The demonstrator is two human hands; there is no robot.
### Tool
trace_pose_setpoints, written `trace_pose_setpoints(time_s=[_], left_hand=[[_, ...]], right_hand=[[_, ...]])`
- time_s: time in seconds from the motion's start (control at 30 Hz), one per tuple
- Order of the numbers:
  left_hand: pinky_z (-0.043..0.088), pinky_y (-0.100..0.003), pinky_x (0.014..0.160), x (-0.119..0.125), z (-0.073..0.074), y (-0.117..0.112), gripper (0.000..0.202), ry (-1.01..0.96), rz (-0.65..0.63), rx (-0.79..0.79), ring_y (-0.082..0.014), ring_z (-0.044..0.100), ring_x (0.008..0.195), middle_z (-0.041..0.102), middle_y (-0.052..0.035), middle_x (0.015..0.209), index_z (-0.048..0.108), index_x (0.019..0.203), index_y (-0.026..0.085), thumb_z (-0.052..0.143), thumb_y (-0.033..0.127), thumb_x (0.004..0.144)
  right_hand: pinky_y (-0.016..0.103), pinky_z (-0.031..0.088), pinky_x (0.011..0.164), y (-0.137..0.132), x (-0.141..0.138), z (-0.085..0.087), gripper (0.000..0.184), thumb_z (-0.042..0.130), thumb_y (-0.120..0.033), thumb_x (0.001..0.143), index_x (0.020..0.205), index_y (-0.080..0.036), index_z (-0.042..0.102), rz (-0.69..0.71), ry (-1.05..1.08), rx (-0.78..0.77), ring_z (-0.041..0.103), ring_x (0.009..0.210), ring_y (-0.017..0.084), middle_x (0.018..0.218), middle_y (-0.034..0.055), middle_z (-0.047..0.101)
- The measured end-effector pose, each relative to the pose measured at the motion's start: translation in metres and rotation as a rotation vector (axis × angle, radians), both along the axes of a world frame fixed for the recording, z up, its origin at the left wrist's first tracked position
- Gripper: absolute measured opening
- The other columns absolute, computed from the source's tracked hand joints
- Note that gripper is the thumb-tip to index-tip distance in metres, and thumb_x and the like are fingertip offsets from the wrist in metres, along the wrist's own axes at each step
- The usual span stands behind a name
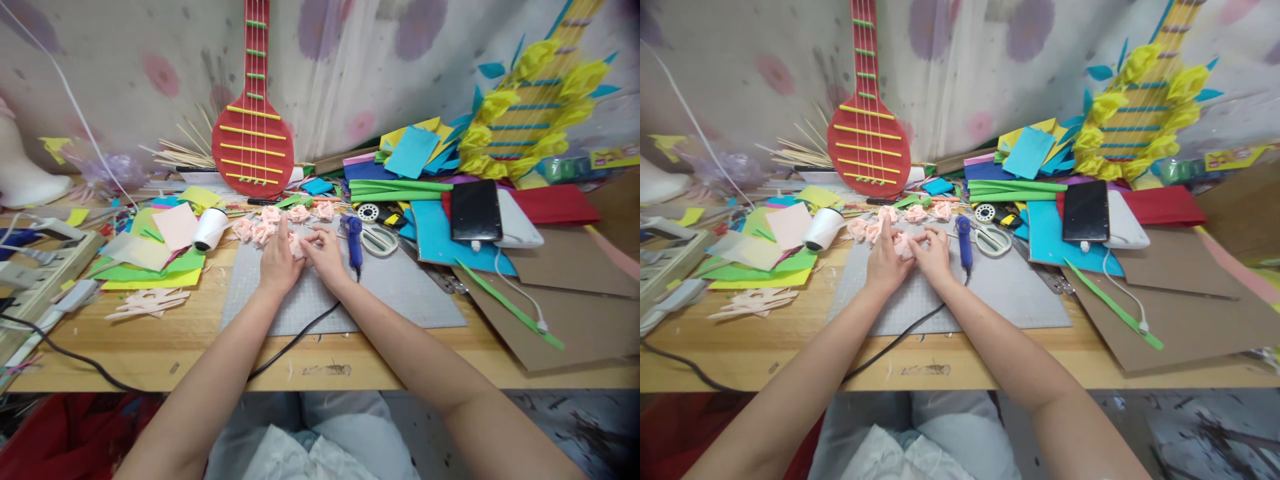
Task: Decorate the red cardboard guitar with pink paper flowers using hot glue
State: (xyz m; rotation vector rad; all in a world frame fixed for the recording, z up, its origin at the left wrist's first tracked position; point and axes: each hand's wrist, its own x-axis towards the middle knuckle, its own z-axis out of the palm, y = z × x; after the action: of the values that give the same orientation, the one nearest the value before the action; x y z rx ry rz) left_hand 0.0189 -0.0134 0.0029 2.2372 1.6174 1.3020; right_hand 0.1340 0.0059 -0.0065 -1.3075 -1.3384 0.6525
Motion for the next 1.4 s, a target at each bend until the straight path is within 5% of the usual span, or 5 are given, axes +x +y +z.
trace_pose_setpoints(time_s=[0.37, 0.57, 0.83, 1.4], left_hand=[[0.043, -0.038, 0.087, 0.0036, -0.0002, -0.0004, 0.085, 0.043, 0.051, 0.048, -0.0245, 0.054, 0.099, 0.056, -0.0147, 0.113, 0.014, 0.140, 0.015, 0.063, 0.037, 0.073], [0.045, -0.038, 0.084, 0.0028, -0.0024, 0.0013, 0.083, 0.080, 0.067, 0.096, -0.0246, 0.055, 0.098, 0.057, -0.0135, 0.111, 0.012, 0.140, 0.016, 0.058, 0.043, 0.076], [0.044, -0.038, 0.086, 0.0034, -0.0025, 0.0015, 0.073, 0.057, 0.045, 0.089, -0.0242, 0.055, 0.101, 0.056, -0.0140, 0.114, 0.016, 0.138, 0.017, 0.052, 0.043, 0.080], [0.044, -0.039, 0.088, 0.0031, -0.0009, -0.0002, 0.080, 0.020, 0.041, 0.072, -0.0250, 0.054, 0.103, 0.055, -0.0136, 0.114, 0.014, 0.139, 0.017, 0.059, 0.040, 0.076]], right_hand=[[0.033, 0.047, 0.082, -0.0028, 0.0001, 0.0001, 0.010, 0.058, -0.028, 0.073, 0.077, -0.019, 0.055, -0.036, -0.130, 0.076, 0.046, 0.108, 0.019, 0.112, 0.0085, 0.053], [0.034, 0.047, 0.082, -0.0046, -0.0007, 0.0027, 0.033, 0.059, -0.025, 0.069, 0.099, -0.020, 0.048, -0.070, -0.022, 0.093, 0.046, 0.105, 0.019, 0.107, 0.0073, 0.051], [0.040, 0.043, 0.088, -0.0040, -0.0019, 0.0044, 0.047, 0.064, -0.034, 0.066, 0.107, -0.020, 0.044, -0.052, -0.057, 0.052, 0.044, 0.108, 0.022, 0.113, 0.0091, 0.049], [0.037, 0.046, 0.083, 0.0007, -0.0015, -0.0001, 0.040, 0.056, -0.036, 0.073, 0.107, -0.019, 0.044, -0.005, 0.004, 0.026, 0.046, 0.105, 0.021, 0.111, 0.0104, 0.050]])
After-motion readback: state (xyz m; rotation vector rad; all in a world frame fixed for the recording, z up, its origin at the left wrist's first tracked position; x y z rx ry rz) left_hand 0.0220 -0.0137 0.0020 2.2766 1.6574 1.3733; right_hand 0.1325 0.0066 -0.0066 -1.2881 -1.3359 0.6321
